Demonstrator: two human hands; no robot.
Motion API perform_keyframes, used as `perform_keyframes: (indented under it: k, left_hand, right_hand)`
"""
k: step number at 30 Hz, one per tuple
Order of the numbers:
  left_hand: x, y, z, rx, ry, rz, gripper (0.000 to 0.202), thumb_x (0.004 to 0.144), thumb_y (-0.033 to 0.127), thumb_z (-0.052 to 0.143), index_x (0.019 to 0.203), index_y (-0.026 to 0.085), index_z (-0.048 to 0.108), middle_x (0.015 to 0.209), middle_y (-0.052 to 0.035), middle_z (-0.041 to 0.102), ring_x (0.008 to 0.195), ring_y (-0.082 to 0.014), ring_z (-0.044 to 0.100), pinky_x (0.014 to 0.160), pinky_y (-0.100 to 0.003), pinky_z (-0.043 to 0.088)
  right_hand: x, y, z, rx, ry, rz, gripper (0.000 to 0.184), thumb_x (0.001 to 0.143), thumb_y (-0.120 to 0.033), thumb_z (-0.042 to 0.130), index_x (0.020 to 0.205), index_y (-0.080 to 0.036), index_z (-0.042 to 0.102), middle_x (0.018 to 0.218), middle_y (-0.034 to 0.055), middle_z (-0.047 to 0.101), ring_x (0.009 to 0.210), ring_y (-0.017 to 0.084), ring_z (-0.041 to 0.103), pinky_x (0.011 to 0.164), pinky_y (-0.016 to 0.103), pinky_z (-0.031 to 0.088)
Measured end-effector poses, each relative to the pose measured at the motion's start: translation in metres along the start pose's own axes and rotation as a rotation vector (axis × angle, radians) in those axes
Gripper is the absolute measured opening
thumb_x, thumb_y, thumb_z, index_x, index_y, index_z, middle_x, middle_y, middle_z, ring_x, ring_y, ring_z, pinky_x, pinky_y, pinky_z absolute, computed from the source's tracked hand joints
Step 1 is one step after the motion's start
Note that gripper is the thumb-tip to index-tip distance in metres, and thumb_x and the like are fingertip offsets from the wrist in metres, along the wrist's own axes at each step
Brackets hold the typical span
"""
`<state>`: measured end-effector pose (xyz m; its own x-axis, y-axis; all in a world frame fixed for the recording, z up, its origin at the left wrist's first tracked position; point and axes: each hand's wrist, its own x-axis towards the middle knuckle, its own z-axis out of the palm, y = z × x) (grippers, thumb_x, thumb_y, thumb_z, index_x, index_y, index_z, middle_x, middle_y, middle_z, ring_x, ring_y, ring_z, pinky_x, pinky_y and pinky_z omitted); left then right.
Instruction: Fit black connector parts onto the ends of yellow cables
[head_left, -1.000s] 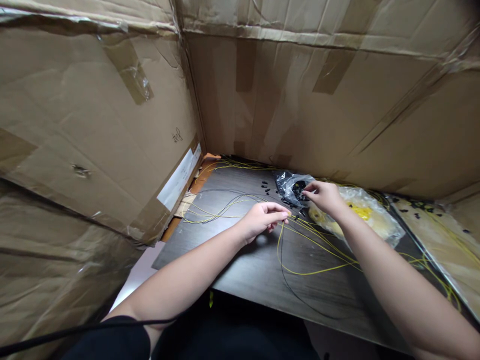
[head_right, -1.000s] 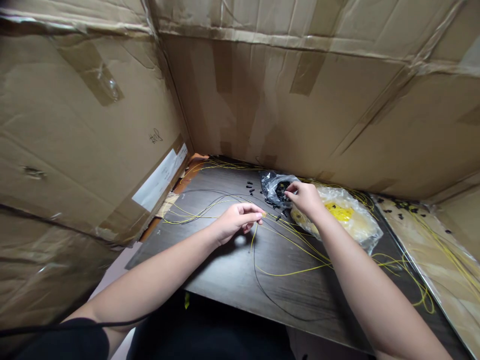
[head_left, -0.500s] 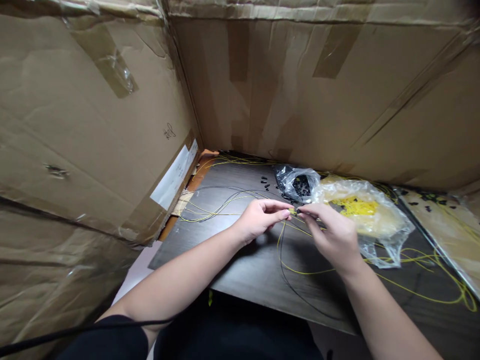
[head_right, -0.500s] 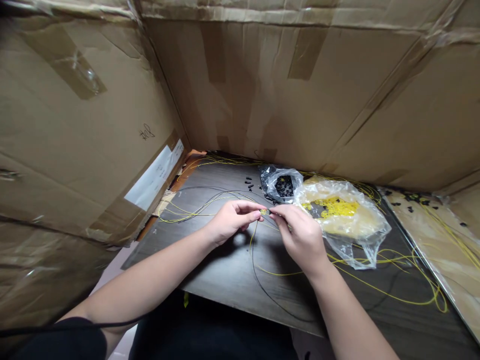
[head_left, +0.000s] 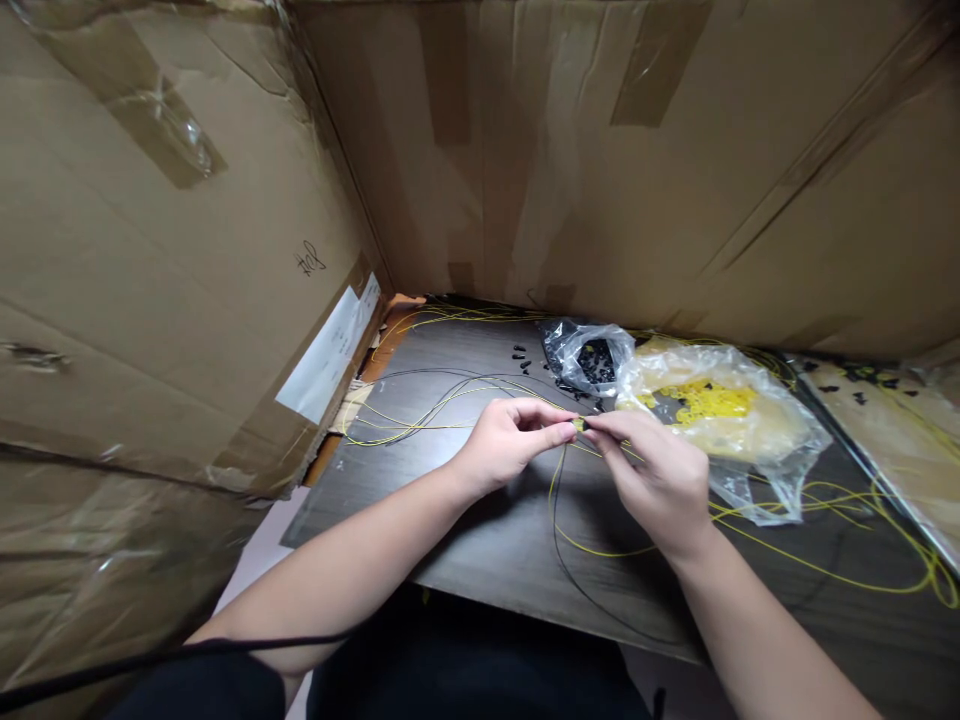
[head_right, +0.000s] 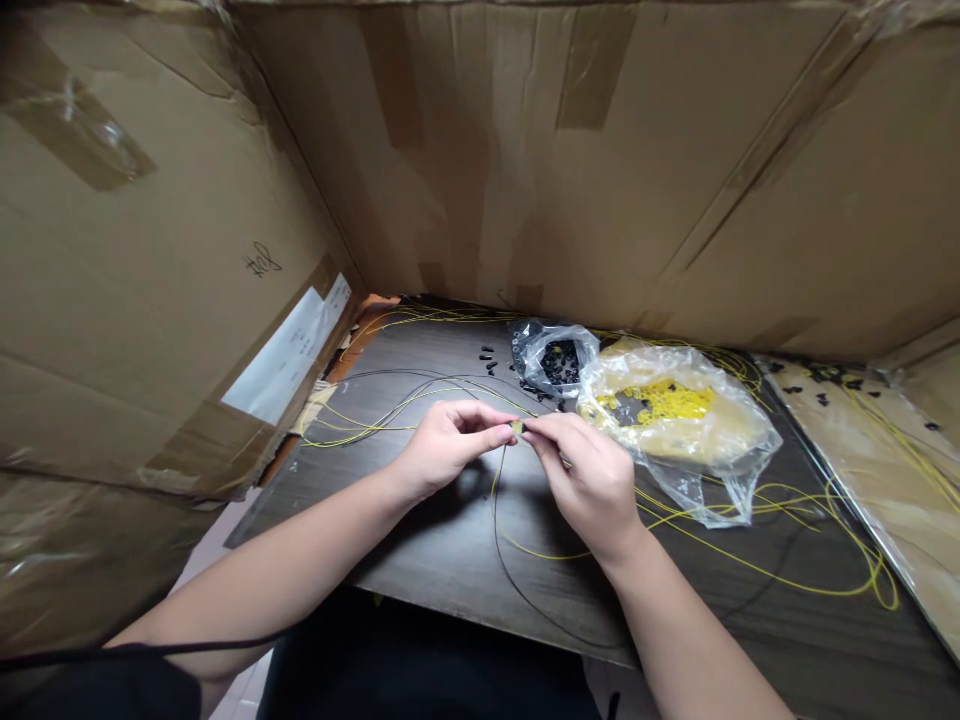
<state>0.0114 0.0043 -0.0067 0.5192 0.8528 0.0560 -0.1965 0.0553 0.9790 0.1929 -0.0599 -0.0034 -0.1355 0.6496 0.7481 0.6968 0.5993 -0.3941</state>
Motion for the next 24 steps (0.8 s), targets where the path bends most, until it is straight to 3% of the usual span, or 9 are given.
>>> perform_keyframes:
  k: [9,14,24]
  left_hand:
    - [-0.0022,-0.0005,0.0007,0.098,0.002,0.035,0.03,0.075,0.038,0.082,0.091,0.013,0.078,0.096,-0.0112,0.078,0.08,-0.0168,0.071,0.076,-0.028,0.055]
    - [-0.0034,0.0016,0.0,0.208,0.006,0.059,0.034,0.076,0.043,0.08,0.094,0.014,0.08,0.089,-0.0106,0.077,0.077,-0.0192,0.069,0.069,-0.029,0.054]
    - [-0.0048,0.0043,-0.0036,0.386,-0.038,0.227,0.024,0.082,0.037,0.076,0.096,0.017,0.081,0.083,-0.0089,0.076,0.066,-0.0136,0.061,0.06,-0.025,0.043]
  right_hand:
    - [-0.0036,0.0005,-0.0018,-0.021,-0.004,-0.015,0.02,0.092,-0.011,0.064,0.108,-0.023,0.067,0.096,0.0058,0.073,0.086,0.02,0.07,0.08,0.037,0.059]
    - [-0.0036,0.0003,-0.0039,0.006,-0.038,0.004,0.017,0.094,-0.013,0.062,0.107,-0.022,0.068,0.094,0.0066,0.073,0.084,0.02,0.07,0.077,0.037,0.059]
    - [-0.0025,0.0069,-0.0075,-0.05,-0.064,-0.131,0.016,0.092,-0.01,0.063,0.105,-0.019,0.066,0.092,0.0069,0.072,0.083,0.018,0.068,0.077,0.032,0.056]
